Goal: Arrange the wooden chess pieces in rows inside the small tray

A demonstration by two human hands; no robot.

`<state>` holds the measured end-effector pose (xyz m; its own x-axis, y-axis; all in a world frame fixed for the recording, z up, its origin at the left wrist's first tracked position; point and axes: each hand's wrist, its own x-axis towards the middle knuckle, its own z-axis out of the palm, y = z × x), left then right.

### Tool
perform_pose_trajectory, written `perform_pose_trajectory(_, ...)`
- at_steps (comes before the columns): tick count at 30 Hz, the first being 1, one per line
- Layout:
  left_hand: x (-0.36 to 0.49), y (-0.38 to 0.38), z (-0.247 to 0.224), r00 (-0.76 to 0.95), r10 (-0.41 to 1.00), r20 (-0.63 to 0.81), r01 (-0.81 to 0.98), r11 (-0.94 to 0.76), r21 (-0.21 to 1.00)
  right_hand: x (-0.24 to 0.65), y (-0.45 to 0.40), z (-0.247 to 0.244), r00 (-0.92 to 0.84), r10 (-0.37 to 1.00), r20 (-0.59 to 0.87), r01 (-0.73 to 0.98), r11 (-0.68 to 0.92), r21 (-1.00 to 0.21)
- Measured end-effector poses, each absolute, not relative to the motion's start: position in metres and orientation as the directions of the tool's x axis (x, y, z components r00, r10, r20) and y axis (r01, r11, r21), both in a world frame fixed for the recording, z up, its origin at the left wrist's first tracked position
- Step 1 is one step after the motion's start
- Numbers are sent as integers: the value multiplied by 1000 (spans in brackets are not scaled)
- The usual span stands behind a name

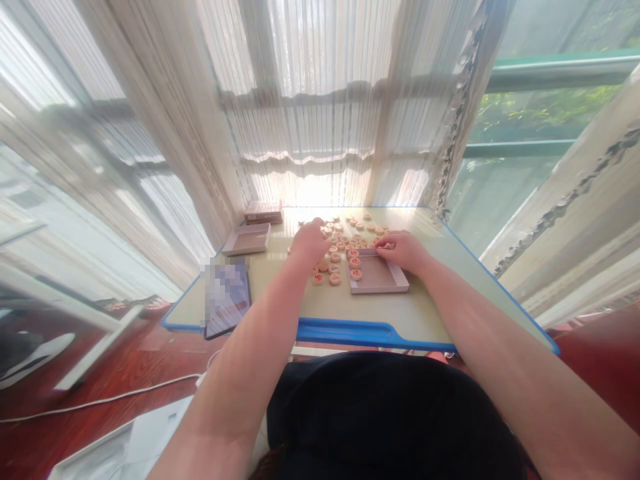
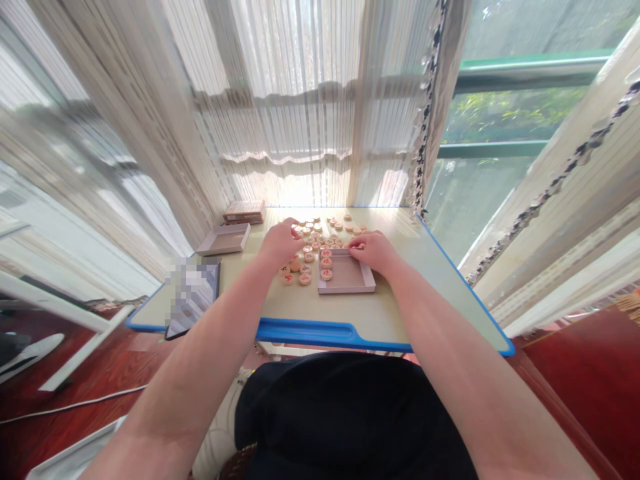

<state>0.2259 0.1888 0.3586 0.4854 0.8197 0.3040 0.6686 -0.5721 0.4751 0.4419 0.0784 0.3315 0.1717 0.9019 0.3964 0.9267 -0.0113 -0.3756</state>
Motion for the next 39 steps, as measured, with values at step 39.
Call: perform_pose_trajectory(39,254,167,349,668,568,481,22,-661,750,406,69,349,301,915,270,430,123,-895)
